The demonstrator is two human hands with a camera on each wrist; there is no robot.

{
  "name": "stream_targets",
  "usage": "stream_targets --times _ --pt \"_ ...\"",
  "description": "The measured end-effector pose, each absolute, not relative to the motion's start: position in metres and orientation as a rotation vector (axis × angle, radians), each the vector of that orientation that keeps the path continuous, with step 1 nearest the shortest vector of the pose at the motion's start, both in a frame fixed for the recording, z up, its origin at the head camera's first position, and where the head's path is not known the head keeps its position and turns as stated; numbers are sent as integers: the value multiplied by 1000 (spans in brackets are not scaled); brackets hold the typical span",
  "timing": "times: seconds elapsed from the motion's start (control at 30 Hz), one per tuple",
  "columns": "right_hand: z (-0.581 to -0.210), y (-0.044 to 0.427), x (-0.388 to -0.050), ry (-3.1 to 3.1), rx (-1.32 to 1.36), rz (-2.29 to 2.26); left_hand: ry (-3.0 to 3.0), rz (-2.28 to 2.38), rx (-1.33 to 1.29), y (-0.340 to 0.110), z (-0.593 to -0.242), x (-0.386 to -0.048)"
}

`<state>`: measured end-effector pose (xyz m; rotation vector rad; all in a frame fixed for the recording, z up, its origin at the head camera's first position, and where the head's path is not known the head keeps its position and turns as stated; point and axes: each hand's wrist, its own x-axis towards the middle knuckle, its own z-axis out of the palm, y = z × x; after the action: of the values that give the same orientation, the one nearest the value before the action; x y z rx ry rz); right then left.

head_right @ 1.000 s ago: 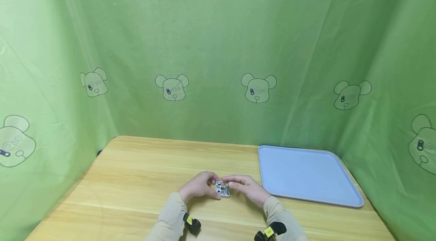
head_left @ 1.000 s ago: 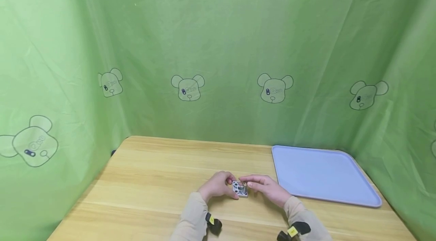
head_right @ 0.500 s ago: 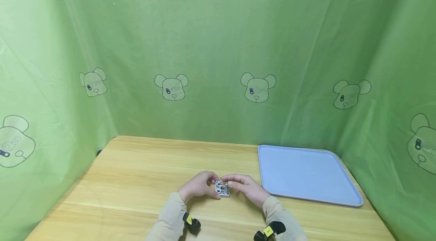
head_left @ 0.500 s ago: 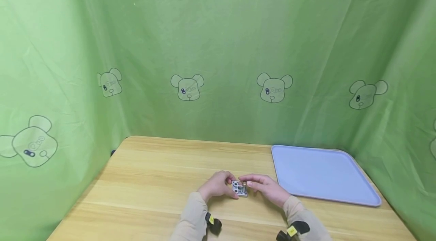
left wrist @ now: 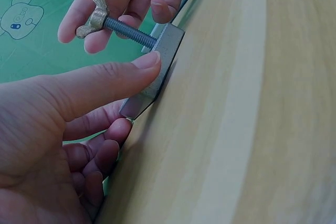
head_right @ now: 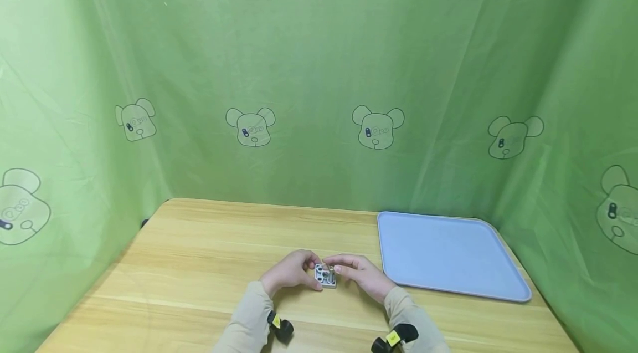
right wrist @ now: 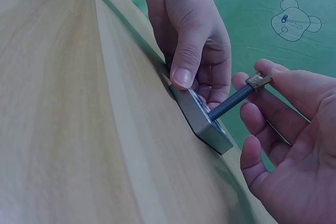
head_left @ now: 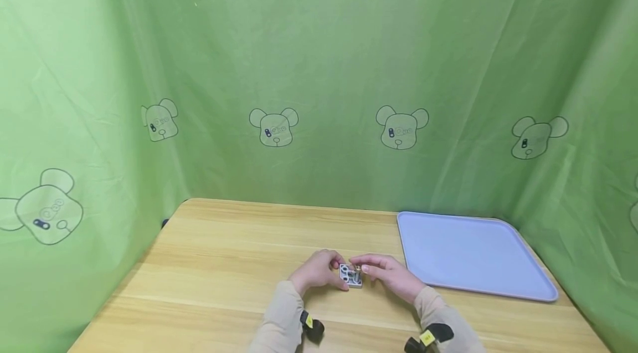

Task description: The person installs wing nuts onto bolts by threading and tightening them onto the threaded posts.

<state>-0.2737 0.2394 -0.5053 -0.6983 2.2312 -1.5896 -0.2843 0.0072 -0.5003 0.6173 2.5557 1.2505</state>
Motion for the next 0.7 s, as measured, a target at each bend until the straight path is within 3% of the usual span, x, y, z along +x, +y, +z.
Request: stream_targets --times 0.7 --pt "-501 236 -271 2345 -594 -1587 2542 1243 625 7 -503 -286"
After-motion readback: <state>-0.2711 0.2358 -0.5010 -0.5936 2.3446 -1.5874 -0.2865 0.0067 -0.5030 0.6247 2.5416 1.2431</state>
